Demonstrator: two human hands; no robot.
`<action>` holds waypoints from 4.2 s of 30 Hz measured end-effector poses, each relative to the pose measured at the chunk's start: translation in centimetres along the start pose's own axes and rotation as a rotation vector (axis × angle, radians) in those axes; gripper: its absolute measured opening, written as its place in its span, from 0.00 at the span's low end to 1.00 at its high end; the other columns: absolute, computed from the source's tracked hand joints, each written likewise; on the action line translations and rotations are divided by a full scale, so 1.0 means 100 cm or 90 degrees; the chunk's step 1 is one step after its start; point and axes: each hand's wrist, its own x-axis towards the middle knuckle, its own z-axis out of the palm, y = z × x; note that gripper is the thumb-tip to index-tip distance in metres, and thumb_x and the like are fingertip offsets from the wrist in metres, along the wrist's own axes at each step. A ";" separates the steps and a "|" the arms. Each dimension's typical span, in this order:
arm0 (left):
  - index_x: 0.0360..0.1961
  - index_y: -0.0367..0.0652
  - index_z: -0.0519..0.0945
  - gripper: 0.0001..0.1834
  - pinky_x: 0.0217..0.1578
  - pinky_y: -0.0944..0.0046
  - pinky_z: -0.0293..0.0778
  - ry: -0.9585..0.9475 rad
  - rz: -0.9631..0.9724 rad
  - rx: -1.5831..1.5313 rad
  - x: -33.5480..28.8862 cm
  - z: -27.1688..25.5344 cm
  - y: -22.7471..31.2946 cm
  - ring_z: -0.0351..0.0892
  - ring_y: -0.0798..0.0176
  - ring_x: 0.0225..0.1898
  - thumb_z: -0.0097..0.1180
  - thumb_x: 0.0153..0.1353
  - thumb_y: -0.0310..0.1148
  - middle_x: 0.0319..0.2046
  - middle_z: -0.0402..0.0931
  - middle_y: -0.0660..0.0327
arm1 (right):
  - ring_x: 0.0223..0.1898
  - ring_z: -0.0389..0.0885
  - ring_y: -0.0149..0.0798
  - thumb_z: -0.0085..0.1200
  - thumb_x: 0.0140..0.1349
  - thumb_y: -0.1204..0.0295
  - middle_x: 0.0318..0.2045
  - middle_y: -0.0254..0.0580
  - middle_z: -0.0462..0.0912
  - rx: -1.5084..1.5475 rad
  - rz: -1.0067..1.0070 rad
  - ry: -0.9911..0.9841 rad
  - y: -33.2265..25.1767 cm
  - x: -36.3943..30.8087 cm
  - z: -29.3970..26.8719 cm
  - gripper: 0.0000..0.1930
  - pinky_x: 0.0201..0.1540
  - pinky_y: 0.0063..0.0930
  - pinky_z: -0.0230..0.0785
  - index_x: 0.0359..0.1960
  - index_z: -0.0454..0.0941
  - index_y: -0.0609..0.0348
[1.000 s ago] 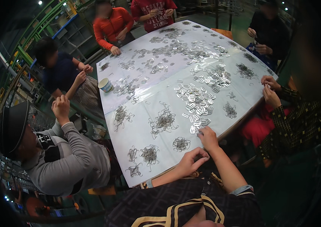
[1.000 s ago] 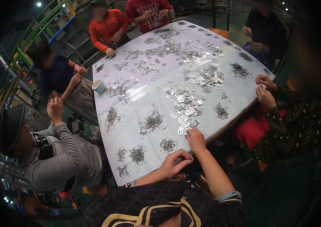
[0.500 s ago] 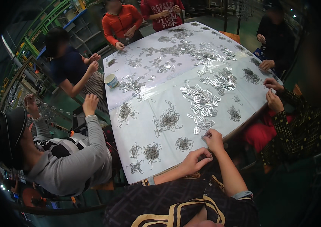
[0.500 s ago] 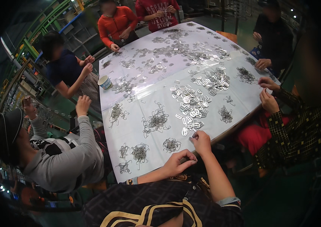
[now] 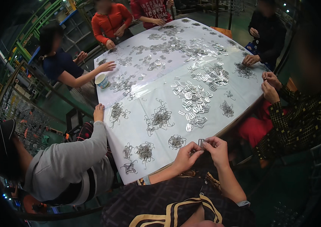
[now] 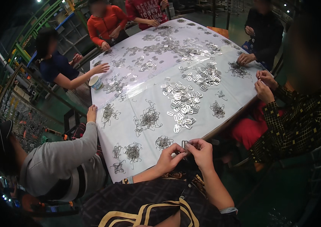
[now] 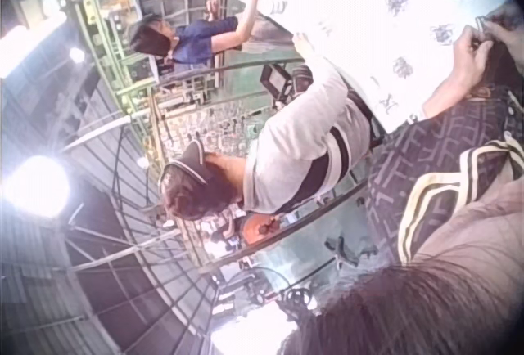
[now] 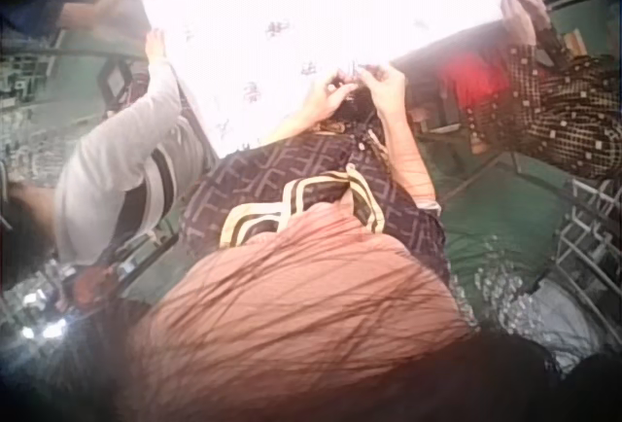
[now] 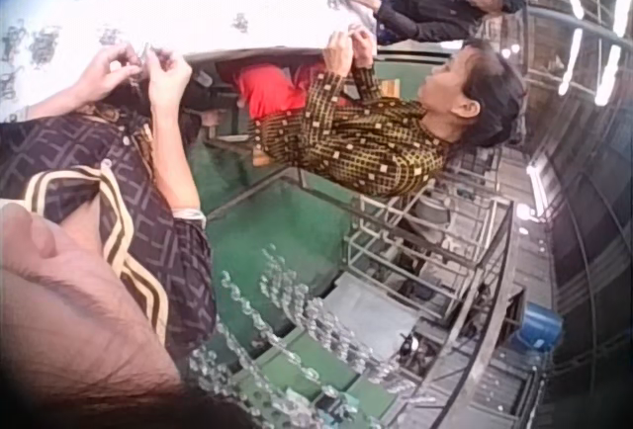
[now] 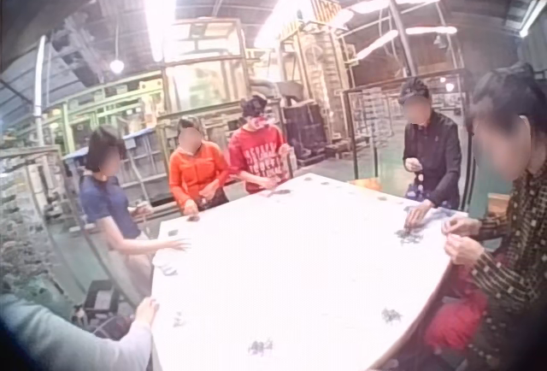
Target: The person sits at a table with several others and repeatedly picks up small metal pieces and wire loops, then links them together by hand. The assembled chains are hung on a nearby metal rack.
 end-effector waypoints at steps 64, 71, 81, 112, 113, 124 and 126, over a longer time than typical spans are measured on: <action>0.31 0.39 0.80 0.08 0.34 0.55 0.76 0.264 -0.188 0.467 0.024 -0.145 -0.056 0.81 0.50 0.28 0.56 0.50 0.30 0.23 0.80 0.53 | 0.25 0.76 0.27 0.59 0.52 0.83 0.24 0.38 0.79 -0.193 -0.204 0.139 -0.012 -0.041 -0.018 0.03 0.32 0.20 0.68 0.29 0.79 0.67; 0.47 0.41 0.80 0.17 0.35 0.60 0.75 0.159 -0.119 0.560 0.028 -0.153 -0.047 0.81 0.55 0.29 0.54 0.54 0.23 0.27 0.80 0.51 | 0.25 0.76 0.28 0.60 0.52 0.83 0.24 0.38 0.79 -0.206 -0.207 0.138 -0.014 -0.040 -0.016 0.03 0.32 0.20 0.68 0.29 0.79 0.68; 0.44 0.40 0.80 0.14 0.30 0.64 0.74 0.335 -0.068 0.400 0.031 -0.155 -0.060 0.78 0.63 0.24 0.57 0.55 0.22 0.24 0.80 0.57 | 0.25 0.75 0.28 0.60 0.52 0.82 0.23 0.38 0.78 -0.215 -0.210 0.138 -0.017 -0.041 -0.013 0.03 0.32 0.21 0.68 0.29 0.79 0.68; 0.30 0.37 0.82 0.05 0.28 0.70 0.72 0.162 -0.193 0.143 0.035 -0.191 -0.062 0.75 0.72 0.25 0.61 0.54 0.28 0.25 0.80 0.63 | 0.25 0.76 0.28 0.60 0.52 0.82 0.23 0.38 0.78 -0.217 -0.203 0.141 -0.012 -0.043 -0.016 0.03 0.31 0.20 0.69 0.28 0.79 0.67; 0.29 0.37 0.82 0.05 0.28 0.71 0.72 0.164 -0.203 0.091 0.034 -0.192 -0.058 0.75 0.73 0.24 0.61 0.53 0.28 0.24 0.80 0.63 | 0.25 0.76 0.28 0.60 0.52 0.82 0.23 0.38 0.78 -0.217 -0.203 0.139 -0.011 -0.043 -0.017 0.03 0.31 0.20 0.69 0.28 0.79 0.67; 0.30 0.40 0.86 0.07 0.39 0.57 0.77 0.115 -0.257 0.548 0.015 -0.196 -0.042 0.83 0.48 0.32 0.61 0.50 0.29 0.28 0.82 0.50 | 0.25 0.76 0.27 0.60 0.52 0.81 0.23 0.37 0.78 -0.204 -0.190 0.141 -0.010 -0.044 -0.017 0.03 0.31 0.20 0.68 0.29 0.80 0.66; 0.32 0.42 0.86 0.07 0.40 0.57 0.76 0.166 -0.180 0.619 0.019 -0.194 -0.062 0.81 0.50 0.37 0.60 0.51 0.28 0.32 0.82 0.53 | 0.25 0.76 0.27 0.60 0.52 0.81 0.24 0.37 0.78 -0.203 -0.195 0.134 -0.013 -0.044 -0.015 0.03 0.31 0.20 0.68 0.29 0.80 0.66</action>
